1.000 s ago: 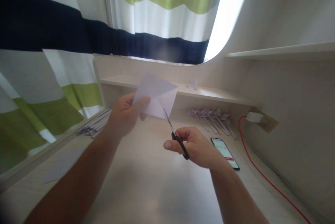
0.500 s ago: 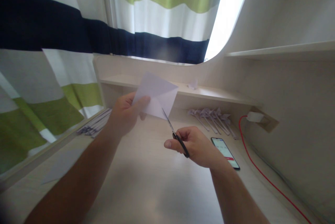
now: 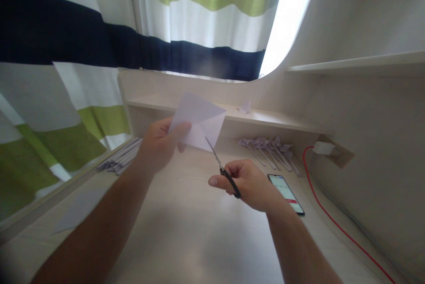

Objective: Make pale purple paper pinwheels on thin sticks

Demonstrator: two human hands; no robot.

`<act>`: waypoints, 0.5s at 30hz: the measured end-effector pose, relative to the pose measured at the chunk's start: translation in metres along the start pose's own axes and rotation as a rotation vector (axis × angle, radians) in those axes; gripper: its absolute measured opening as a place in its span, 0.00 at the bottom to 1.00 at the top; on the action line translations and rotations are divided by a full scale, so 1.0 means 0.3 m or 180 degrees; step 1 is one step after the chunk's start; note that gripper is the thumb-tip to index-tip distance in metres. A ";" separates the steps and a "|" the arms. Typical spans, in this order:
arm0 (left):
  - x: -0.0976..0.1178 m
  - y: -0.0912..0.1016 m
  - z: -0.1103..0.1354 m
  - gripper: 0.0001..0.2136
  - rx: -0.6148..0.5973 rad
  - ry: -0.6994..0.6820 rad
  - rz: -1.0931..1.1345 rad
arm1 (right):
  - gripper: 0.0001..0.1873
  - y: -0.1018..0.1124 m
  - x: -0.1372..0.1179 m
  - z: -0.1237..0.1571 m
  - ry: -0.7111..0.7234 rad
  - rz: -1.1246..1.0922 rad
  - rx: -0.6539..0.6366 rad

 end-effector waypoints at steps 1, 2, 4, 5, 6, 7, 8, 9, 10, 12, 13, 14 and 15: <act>0.001 -0.003 0.000 0.21 -0.0023 0.0002 -0.0001 | 0.27 -0.001 -0.002 0.001 -0.0004 -0.0004 -0.0014; 0.002 -0.007 0.001 0.21 -0.0045 0.0011 -0.0003 | 0.28 -0.002 -0.005 0.002 -0.0007 -0.0018 -0.0022; 0.002 -0.015 0.001 0.21 -0.0083 0.0046 -0.0001 | 0.28 -0.003 -0.014 0.005 0.0002 -0.0057 -0.0031; 0.002 -0.020 0.001 0.21 -0.0104 0.0060 0.0002 | 0.29 -0.004 -0.018 0.006 0.0007 -0.0078 -0.0037; 0.001 -0.026 0.001 0.20 -0.0133 0.0069 0.0005 | 0.29 -0.004 -0.021 0.006 0.0013 -0.0099 -0.0037; 0.001 -0.033 0.001 0.20 -0.0163 0.0077 0.0004 | 0.29 -0.004 -0.024 0.006 0.0019 -0.0120 -0.0034; 0.001 -0.039 0.001 0.20 -0.0191 0.0086 -0.0005 | 0.29 -0.004 -0.025 0.006 0.0026 -0.0142 -0.0031; 0.001 -0.044 0.001 0.20 -0.0207 0.0096 -0.0018 | 0.29 -0.004 -0.024 0.005 0.0026 -0.0166 -0.0029; 0.000 -0.049 0.001 0.20 -0.0222 0.0110 -0.0035 | 0.29 -0.004 -0.021 0.004 0.0025 -0.0197 -0.0022; 0.000 -0.055 0.002 0.20 -0.0224 0.0147 -0.0058 | 0.29 -0.003 -0.015 0.001 0.0041 -0.0256 -0.0022; 0.001 -0.057 0.003 0.20 -0.0225 0.0157 -0.0060 | 0.28 -0.002 -0.011 0.000 0.0043 -0.0275 -0.0018; 0.002 -0.058 0.003 0.20 -0.0229 0.0168 -0.0058 | 0.28 -0.001 -0.007 -0.001 0.0038 -0.0282 -0.0007; 0.002 -0.059 0.004 0.20 -0.0231 0.0178 -0.0055 | 0.28 0.000 -0.003 -0.001 0.0030 -0.0283 0.0002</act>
Point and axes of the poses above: each hand's wrist, its own z-axis away from the middle knuckle, its own y-axis out of the back of the hand, x = y × z, the point moved 8 cm from there along -z, towards the middle knuckle, and after that the axes turned 11 degrees about -x, right-handed, at the moved point
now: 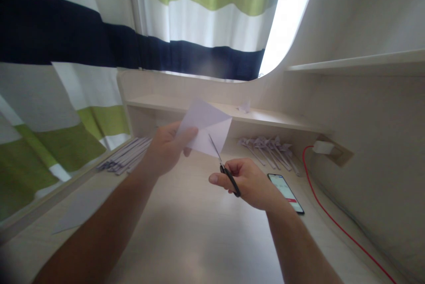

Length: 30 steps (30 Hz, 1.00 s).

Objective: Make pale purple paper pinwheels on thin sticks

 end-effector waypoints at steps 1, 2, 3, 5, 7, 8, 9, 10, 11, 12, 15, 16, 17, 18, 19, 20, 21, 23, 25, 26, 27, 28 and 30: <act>0.000 0.000 0.000 0.20 -0.0004 0.0006 0.0004 | 0.28 0.001 0.001 0.000 0.0000 0.0001 0.0004; 0.001 0.000 0.001 0.20 -0.0011 0.0005 0.0008 | 0.28 0.001 0.001 0.001 0.0009 0.0003 -0.0002; 0.001 0.000 0.001 0.20 -0.0015 -0.0001 0.0009 | 0.28 0.000 -0.001 0.002 0.0025 0.0006 -0.0007; 0.001 0.001 0.001 0.20 -0.0013 -0.0025 0.0004 | 0.28 0.000 -0.007 0.004 0.0057 0.0039 -0.0009; 0.000 0.002 0.002 0.20 -0.0009 -0.0040 0.0004 | 0.28 0.001 -0.013 0.007 0.0080 0.0082 0.0016; -0.002 0.003 0.001 0.20 -0.0001 -0.0037 0.0007 | 0.28 0.002 -0.015 0.007 0.0089 0.0104 0.0025; -0.004 0.004 0.001 0.19 0.0005 -0.0029 0.0011 | 0.27 0.003 -0.016 0.007 0.0104 0.0124 0.0034; -0.005 0.004 0.001 0.19 0.0006 -0.0023 0.0017 | 0.27 0.004 -0.017 0.007 0.0118 0.0141 0.0037; -0.006 0.005 0.000 0.20 0.0010 -0.0021 0.0025 | 0.27 0.006 -0.017 0.006 0.0125 0.0163 0.0045; -0.006 0.006 0.000 0.20 0.0013 -0.0023 0.0029 | 0.27 0.009 -0.016 0.006 0.0120 0.0191 0.0062; -0.002 0.007 0.001 0.20 0.0021 -0.0053 0.0036 | 0.27 0.014 -0.011 0.004 0.0093 0.0245 0.0107; 0.000 0.007 0.001 0.20 0.0021 -0.0056 0.0037 | 0.27 0.014 -0.011 0.004 0.0096 0.0245 0.0107; 0.000 0.005 0.002 0.20 0.0016 -0.0055 0.0040 | 0.27 0.013 -0.012 0.004 0.0105 0.0239 0.0102; 0.000 0.003 0.002 0.20 0.0005 -0.0049 0.0041 | 0.27 0.011 -0.013 0.004 0.0112 0.0227 0.0094; 0.000 0.000 0.002 0.20 -0.0014 -0.0039 0.0037 | 0.27 0.010 -0.014 0.005 0.0119 0.0216 0.0087; -0.001 -0.004 0.002 0.20 -0.0032 -0.0030 0.0034 | 0.27 0.009 -0.015 0.005 0.0122 0.0206 0.0086; -0.001 -0.007 0.002 0.20 -0.0048 -0.0027 0.0032 | 0.27 0.008 -0.015 0.005 0.0114 0.0203 0.0086; 0.000 -0.013 0.001 0.20 -0.0066 -0.0015 0.0027 | 0.27 0.007 -0.017 0.005 0.0093 0.0209 0.0089; 0.001 -0.015 0.000 0.20 -0.0061 -0.0006 0.0034 | 0.27 0.007 -0.020 0.004 0.0099 0.0226 0.0097; 0.002 -0.015 0.000 0.20 -0.0059 -0.0005 0.0041 | 0.27 0.007 -0.023 0.003 0.0112 0.0232 0.0102; 0.004 -0.016 0.001 0.20 -0.0059 -0.0012 0.0049 | 0.27 0.008 -0.024 0.003 0.0127 0.0234 0.0108; 0.006 -0.016 0.001 0.20 -0.0056 -0.0023 0.0056 | 0.27 0.008 -0.025 0.003 0.0135 0.0230 0.0116; 0.008 -0.016 0.002 0.20 -0.0053 -0.0034 0.0059 | 0.27 0.010 -0.022 0.003 0.0123 0.0226 0.0135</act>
Point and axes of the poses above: each hand's wrist, its own z-axis away from the middle knuckle, its own y-axis out of the back of the hand, x = y × z, the point moved 8 cm from there along -z, towards the middle knuckle, and after that the axes turned 11 degrees about -x, right-handed, at the moved point
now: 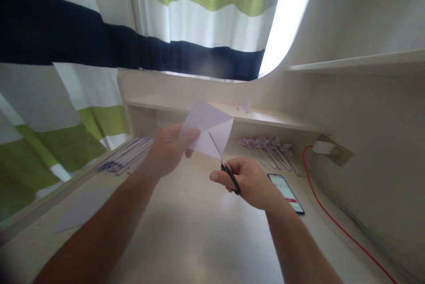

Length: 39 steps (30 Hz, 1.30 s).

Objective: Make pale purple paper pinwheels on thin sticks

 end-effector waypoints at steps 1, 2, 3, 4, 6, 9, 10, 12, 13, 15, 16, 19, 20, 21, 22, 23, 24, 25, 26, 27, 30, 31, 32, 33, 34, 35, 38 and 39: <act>0.000 0.000 0.000 0.20 0.0006 0.0004 -0.0005 | 0.27 0.001 0.002 0.001 -0.0007 0.0004 0.0009; -0.001 0.000 0.001 0.20 0.0006 0.0011 -0.0007 | 0.28 0.002 0.003 0.001 -0.0011 0.0013 0.0020; -0.002 0.001 0.001 0.20 0.0009 0.0012 -0.0004 | 0.28 0.003 0.004 0.002 -0.0009 0.0024 0.0031; -0.003 0.001 0.000 0.20 0.0007 0.0013 0.0001 | 0.28 0.004 0.004 0.003 -0.0007 0.0030 0.0035; -0.004 0.001 0.000 0.20 0.0002 0.0007 0.0006 | 0.27 0.004 0.004 0.003 0.0001 0.0023 0.0037; -0.005 0.002 0.000 0.20 0.0005 0.0007 -0.0018 | 0.27 0.004 0.005 0.003 -0.0016 0.0017 0.0053; -0.005 0.003 0.000 0.20 0.0006 0.0012 -0.0026 | 0.28 0.006 0.007 0.003 -0.0027 0.0021 0.0062; -0.003 0.005 0.000 0.20 0.0013 0.0010 -0.0020 | 0.28 0.008 0.011 0.003 -0.0051 0.0028 0.0070; -0.003 0.005 0.000 0.20 0.0011 0.0010 -0.0013 | 0.28 0.008 0.013 0.003 -0.0054 0.0022 0.0060; -0.001 0.005 0.001 0.20 0.0013 0.0003 0.0005 | 0.27 0.007 0.015 0.003 -0.0047 -0.0001 0.0039; -0.001 0.003 0.001 0.20 0.0010 -0.0001 0.0015 | 0.27 0.006 0.014 0.002 -0.0046 -0.0003 0.0031; -0.001 -0.003 0.001 0.20 0.0002 -0.0003 0.0036 | 0.27 -0.004 0.009 0.001 -0.0057 -0.0024 0.0001; -0.001 -0.004 0.001 0.20 -0.0003 -0.0005 0.0039 | 0.27 -0.009 0.008 0.000 -0.0064 -0.0055 -0.0036; -0.002 -0.002 0.000 0.20 -0.0005 -0.0010 0.0035 | 0.26 -0.013 0.009 -0.001 -0.0067 -0.0099 -0.0085; -0.004 0.003 -0.002 0.20 -0.0004 -0.0018 0.0024 | 0.26 -0.015 0.012 -0.001 -0.0073 -0.0138 -0.0142; -0.008 0.014 -0.004 0.21 0.0014 -0.0031 0.0009 | 0.25 -0.013 0.018 -0.001 -0.0087 -0.0149 -0.0217; -0.013 0.031 -0.008 0.21 0.0051 -0.0046 -0.0008 | 0.25 -0.008 0.028 0.000 -0.0108 -0.0116 -0.0304; -0.020 0.055 -0.011 0.21 0.0113 -0.0054 -0.0028 | 0.25 0.003 0.043 0.002 -0.0149 -0.0036 -0.0397; -0.030 0.085 -0.015 0.20 0.0229 -0.0063 -0.0044 | 0.24 0.017 0.060 0.005 -0.0197 0.0078 -0.0508; -0.043 0.117 -0.018 0.19 0.0332 -0.0035 -0.0064 | 0.25 0.036 0.079 0.009 -0.0256 0.0206 -0.0592; -0.091 0.187 -0.029 0.16 0.0485 0.0151 -0.0109 | 0.26 0.136 0.114 0.015 -0.0248 0.0350 -0.0244; -0.105 0.183 -0.035 0.15 0.0316 0.0240 -0.0138 | 0.26 0.182 0.110 0.020 -0.0134 0.0281 0.0171; -0.118 0.163 -0.042 0.15 0.0031 0.0337 -0.0189 | 0.26 0.224 0.101 0.028 0.0017 0.0162 0.0637; -0.128 0.132 -0.045 0.16 -0.0311 0.0423 -0.0242 | 0.25 0.252 0.090 0.038 0.0179 0.0008 0.1049; -0.134 0.094 -0.045 0.16 -0.0675 0.0487 -0.0290 | 0.25 0.263 0.078 0.045 0.0334 -0.0149 0.1344; -0.137 0.054 -0.040 0.16 -0.1019 0.0526 -0.0326 | 0.24 0.259 0.066 0.047 0.0464 -0.0298 0.1506; -0.136 -0.044 -0.023 0.15 -0.1715 0.0538 -0.0303 | 0.20 0.185 0.042 0.016 0.0555 -0.0562 0.1285; -0.137 -0.066 -0.019 0.14 -0.1869 0.0535 -0.0248 | 0.19 0.156 0.042 0.005 0.0490 -0.0640 0.1140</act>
Point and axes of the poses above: each hand's wrist, its own z-axis away from the middle knuckle, its own y-axis out of the back of the hand, x = y × z, the point moved 8 cm from there along -z, towards the middle knuckle, and after that the axes turned 11 degrees about -x, right-handed, at the moved point
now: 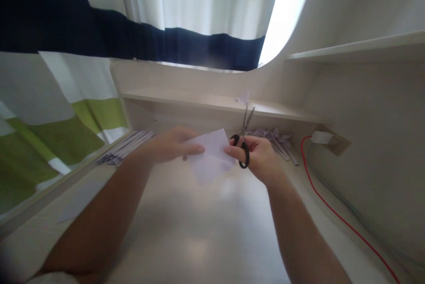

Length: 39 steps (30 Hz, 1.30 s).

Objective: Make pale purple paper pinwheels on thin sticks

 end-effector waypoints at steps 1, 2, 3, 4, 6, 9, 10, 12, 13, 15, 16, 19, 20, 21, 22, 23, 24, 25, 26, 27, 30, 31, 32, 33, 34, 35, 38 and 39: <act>-0.002 -0.015 -0.007 0.14 -0.0120 -0.0016 0.0054 | 0.19 -0.028 0.008 0.001 -0.0085 -0.0069 -0.0150; -0.007 -0.022 -0.013 0.13 -0.0178 -0.0032 0.0127 | 0.19 -0.049 0.015 0.003 -0.0141 -0.0138 -0.0247; -0.014 -0.020 -0.017 0.13 -0.0160 -0.0050 0.0222 | 0.18 -0.061 0.021 0.006 -0.0169 -0.0192 -0.0283; -0.023 -0.010 -0.020 0.14 -0.0061 -0.0071 0.0338 | 0.18 -0.062 0.025 0.007 -0.0152 -0.0236 -0.0241; -0.046 0.021 -0.024 0.15 0.0282 -0.0109 0.0614 | 0.17 -0.042 0.030 0.009 -0.0022 -0.0297 0.0053; -0.069 0.017 -0.040 0.21 0.0424 -0.0149 0.0943 | 0.14 0.003 0.043 0.006 0.0233 -0.0470 0.0629; -0.071 -0.001 -0.050 0.22 0.0340 -0.0138 0.0980 | 0.14 0.012 0.051 0.004 0.0298 -0.0589 0.0777; -0.072 -0.042 -0.071 0.20 0.0188 -0.0070 0.0979 | 0.13 0.021 0.067 -0.003 0.0411 -0.0882 0.0975; -0.074 -0.058 -0.078 0.19 0.0188 -0.0016 0.0982 | 0.13 0.020 0.075 -0.007 0.0457 -0.1035 0.1020; -0.075 -0.072 -0.087 0.16 0.0306 0.0043 0.1023 | 0.12 0.010 0.086 -0.015 0.0487 -0.1270 0.1002; -0.072 -0.072 -0.089 0.15 0.0384 0.0038 0.1045 | 0.12 0.004 0.090 -0.019 0.0474 -0.1332 0.0960; -0.057 -0.054 -0.083 0.14 0.0639 -0.0054 0.1127 | 0.14 -0.011 0.090 -0.025 0.0405 -0.1281 0.0798; -0.052 -0.045 -0.078 0.14 0.0722 -0.0077 0.1161 | 0.15 -0.015 0.086 -0.024 0.0393 -0.1238 0.0760; -0.048 -0.037 -0.074 0.14 0.0795 -0.0090 0.1194 | 0.15 -0.019 0.082 -0.023 0.0378 -0.1219 0.0721; -0.045 -0.032 -0.070 0.13 0.0846 -0.0094 0.1212 | 0.16 -0.024 0.077 -0.022 0.0361 -0.1236 0.0678; -0.042 -0.029 -0.068 0.13 0.0877 -0.0092 0.1206 | 0.16 -0.030 0.073 -0.022 0.0343 -0.1284 0.0639; -0.038 -0.028 -0.066 0.13 0.0887 -0.0090 0.1174 | 0.16 -0.037 0.068 -0.021 0.0329 -0.1350 0.0610; -0.036 -0.028 -0.066 0.13 0.0891 -0.0089 0.1127 | 0.17 -0.043 0.064 -0.020 0.0320 -0.1418 0.0590; -0.033 -0.028 -0.065 0.13 0.0889 -0.0087 0.1074 | 0.17 -0.048 0.061 -0.019 0.0316 -0.1471 0.0572; -0.032 -0.027 -0.064 0.14 0.0890 -0.0083 0.1024 | 0.17 -0.051 0.058 -0.018 0.0304 -0.1499 0.0551; -0.028 -0.015 -0.056 0.14 0.0949 -0.0067 0.0929 | 0.18 -0.040 0.057 -0.016 0.0239 -0.1376 0.0477; -0.026 -0.006 -0.049 0.14 0.1006 -0.0062 0.0912 | 0.18 -0.028 0.055 -0.013 0.0226 -0.1260 0.0460; -0.023 0.005 -0.041 0.13 0.1092 -0.0063 0.0903 | 0.19 -0.013 0.051 -0.009 0.0219 -0.1112 0.0436; -0.019 0.019 -0.030 0.13 0.1213 -0.0077 0.0912 | 0.19 0.004 0.045 -0.005 0.0218 -0.0938 0.0408; -0.014 0.036 -0.017 0.13 0.1364 -0.0110 0.0941 | 0.19 0.017 0.036 -0.001 0.0206 -0.0744 0.0344; -0.009 0.054 -0.002 0.13 0.1538 -0.0158 0.0985 | 0.20 0.021 0.029 0.002 0.0168 -0.0562 0.0202; 0.009 0.104 0.045 0.13 0.2054 -0.0375 0.1119 | 0.23 -0.017 0.020 0.006 -0.0061 0.0021 -0.0475; 0.015 0.116 0.059 0.14 0.2182 -0.0438 0.1132 | 0.24 -0.044 0.021 0.007 -0.0128 0.0191 -0.0741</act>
Point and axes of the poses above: each hand's wrist, its own z-axis away from the middle knuckle, its own y-axis out of the back of the hand, x = y × z, the point moved 8 cm from there along -z, towards the middle knuckle, and after that the axes turned 11 degrees about -x, right-handed, at the moved point
